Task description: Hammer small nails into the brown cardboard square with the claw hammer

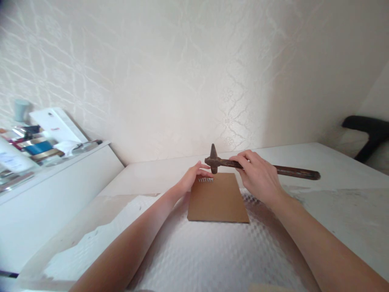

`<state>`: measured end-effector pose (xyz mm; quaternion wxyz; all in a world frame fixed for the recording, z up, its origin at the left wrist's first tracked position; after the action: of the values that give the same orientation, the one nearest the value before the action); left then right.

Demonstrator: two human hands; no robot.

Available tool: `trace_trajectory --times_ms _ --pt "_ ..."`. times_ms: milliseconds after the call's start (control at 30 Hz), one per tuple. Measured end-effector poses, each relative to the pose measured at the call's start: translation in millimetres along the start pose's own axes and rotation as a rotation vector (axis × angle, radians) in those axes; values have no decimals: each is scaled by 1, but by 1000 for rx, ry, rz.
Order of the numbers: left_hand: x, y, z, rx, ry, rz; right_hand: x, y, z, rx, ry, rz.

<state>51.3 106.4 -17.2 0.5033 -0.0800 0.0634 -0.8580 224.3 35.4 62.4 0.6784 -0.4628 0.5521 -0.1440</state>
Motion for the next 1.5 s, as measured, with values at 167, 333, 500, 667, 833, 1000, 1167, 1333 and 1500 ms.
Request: trace_trajectory --times_ms 167,333,500,667,833,1000,1167,1333,1500 --pt "-3 -5 0 -97 -12 44 0 6 -6 -21 -60 -55" --pt "-3 -2 -3 -38 -6 9 0 6 -2 18 -27 -50" --pt "-3 -3 -2 -52 -6 25 0 5 -2 -27 -27 -34" --pt "-3 -5 0 -83 -9 37 0 10 -4 -15 -43 -86" --pt "-2 -2 1 -55 2 15 0 6 -1 1 -21 -36" --pt "-4 -5 0 -112 12 42 0 12 -4 -7 -54 -96" --pt "-3 -4 -2 -30 10 16 1 5 -1 3 -6 -37" --pt "-4 -7 -1 -64 11 52 0 12 -4 -43 -49 -110" --pt "0 -18 5 -152 61 140 0 6 1 -16 -4 -40"
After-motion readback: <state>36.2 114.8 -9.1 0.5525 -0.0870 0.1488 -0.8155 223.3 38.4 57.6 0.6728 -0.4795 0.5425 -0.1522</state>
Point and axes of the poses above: each hand's wrist, its own x-axis away from the middle knuckle, its own y-axis out of the palm, z = x × y, the point moved 9 cm from there along -x, towards the middle knuckle, and after that the axes turned 12 degrees about -z, right-handed, at the moved point
